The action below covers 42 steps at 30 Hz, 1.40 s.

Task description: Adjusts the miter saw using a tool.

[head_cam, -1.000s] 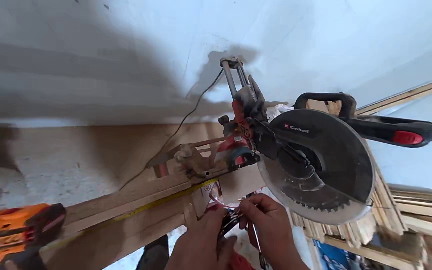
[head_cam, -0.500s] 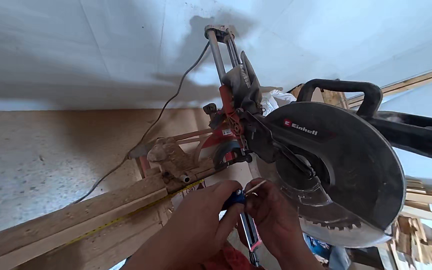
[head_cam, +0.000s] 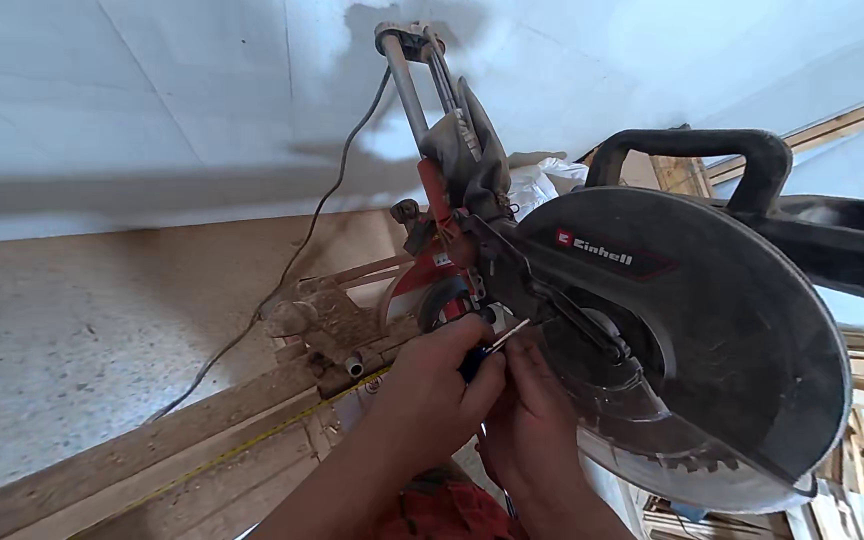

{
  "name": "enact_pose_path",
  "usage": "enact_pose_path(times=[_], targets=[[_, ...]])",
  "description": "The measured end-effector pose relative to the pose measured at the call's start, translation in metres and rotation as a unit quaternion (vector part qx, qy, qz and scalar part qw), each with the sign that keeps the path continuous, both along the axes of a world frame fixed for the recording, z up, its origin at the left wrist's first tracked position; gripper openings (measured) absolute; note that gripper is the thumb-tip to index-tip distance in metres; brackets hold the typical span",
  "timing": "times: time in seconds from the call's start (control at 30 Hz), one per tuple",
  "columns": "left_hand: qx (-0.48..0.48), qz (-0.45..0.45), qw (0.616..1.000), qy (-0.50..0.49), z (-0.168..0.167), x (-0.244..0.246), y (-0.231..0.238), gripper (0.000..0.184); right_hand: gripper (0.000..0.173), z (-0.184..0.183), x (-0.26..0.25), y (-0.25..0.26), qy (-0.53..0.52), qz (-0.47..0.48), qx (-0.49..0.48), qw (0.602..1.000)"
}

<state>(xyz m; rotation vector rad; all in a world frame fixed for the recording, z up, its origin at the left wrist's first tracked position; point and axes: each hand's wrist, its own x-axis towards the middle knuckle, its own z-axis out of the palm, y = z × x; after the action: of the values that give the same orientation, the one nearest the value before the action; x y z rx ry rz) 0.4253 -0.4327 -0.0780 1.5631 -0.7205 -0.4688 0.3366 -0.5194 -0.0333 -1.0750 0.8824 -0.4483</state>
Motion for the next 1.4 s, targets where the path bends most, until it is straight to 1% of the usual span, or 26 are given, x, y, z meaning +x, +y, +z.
enact_pose_path(times=[0.07,0.13,0.23,0.3,0.37,0.43,0.53,0.6,0.67,0.77,0.83,0.97,1.1,1.17,1.2,1.23,1.3,1.33,1.4], targets=[[0.056,0.045,0.993,-0.095,0.005,0.001,-0.008,0.017,0.027,-0.001,0.008,0.002,0.018,-0.010,0.012,1.000],[0.092,0.067,0.978,-0.177,0.008,0.003,-0.013,0.022,0.029,-0.004,0.016,0.003,0.032,-0.019,0.046,0.998],[0.116,0.065,0.961,-0.241,0.010,0.008,-0.019,0.022,0.033,-0.012,0.021,-0.003,-0.001,-0.008,0.124,0.992],[0.105,0.065,0.964,-0.235,0.011,0.012,-0.021,0.020,0.034,-0.015,0.021,-0.008,-0.039,0.007,0.154,0.987],[0.078,0.067,0.973,-0.209,0.012,0.016,-0.025,0.019,0.033,-0.019,0.019,-0.011,-0.069,0.016,0.162,0.984],[0.055,0.068,0.975,-0.206,0.013,0.019,-0.030,0.018,0.033,-0.020,0.017,-0.012,-0.099,0.029,0.167,0.981],[0.050,0.071,0.973,-0.215,0.015,0.021,-0.035,0.019,0.034,-0.020,0.018,-0.011,-0.119,0.015,0.180,0.976],[0.045,0.070,0.971,-0.225,0.016,0.022,-0.035,0.019,0.032,-0.019,0.018,-0.010,-0.129,0.011,0.187,0.974],[0.035,0.064,0.966,-0.249,0.016,0.022,-0.035,0.018,0.031,-0.018,0.017,-0.011,-0.141,0.029,0.183,0.973],[0.040,0.062,0.951,-0.300,0.017,0.022,-0.034,0.018,0.034,-0.018,0.016,-0.011,-0.155,0.043,0.190,0.969],[0.053,0.058,0.948,-0.309,0.018,0.022,-0.035,0.019,0.036,-0.018,0.017,-0.011,-0.155,0.044,0.198,0.967],[0.059,0.045,0.969,-0.237,0.018,0.025,-0.036,0.021,0.035,-0.019,0.018,-0.011,-0.136,0.025,0.190,0.972],[0.039,0.037,0.963,-0.263,0.018,0.026,-0.037,0.021,0.035,-0.021,0.015,-0.012,-0.147,0.036,0.169,0.974],[0.042,0.034,0.968,-0.245,0.020,0.026,-0.037,0.022,0.034,-0.021,0.015,-0.010,-0.142,0.033,0.164,0.976],[0.046,0.031,0.976,-0.210,0.021,0.026,-0.036,0.021,0.032,-0.022,0.014,-0.010,-0.136,0.027,0.161,0.977],[0.052,0.027,0.986,-0.156,0.023,0.026,-0.035,0.021,0.032,-0.022,0.013,-0.009,-0.126,0.020,0.157,0.979],[0.055,0.014,0.998,-0.013,0.026,0.023,-0.028,0.019,0.033,-0.023,0.010,-0.007,-0.110,0.024,0.136,0.984],[0.039,0.009,0.997,0.061,0.026,0.021,-0.025,0.019,0.032,-0.023,0.009,-0.007,-0.102,0.022,0.122,0.987],[-0.027,0.004,0.981,0.194,0.024,0.016,-0.022,0.020,0.032,-0.020,0.006,-0.006,-0.090,0.015,0.099,0.991]])
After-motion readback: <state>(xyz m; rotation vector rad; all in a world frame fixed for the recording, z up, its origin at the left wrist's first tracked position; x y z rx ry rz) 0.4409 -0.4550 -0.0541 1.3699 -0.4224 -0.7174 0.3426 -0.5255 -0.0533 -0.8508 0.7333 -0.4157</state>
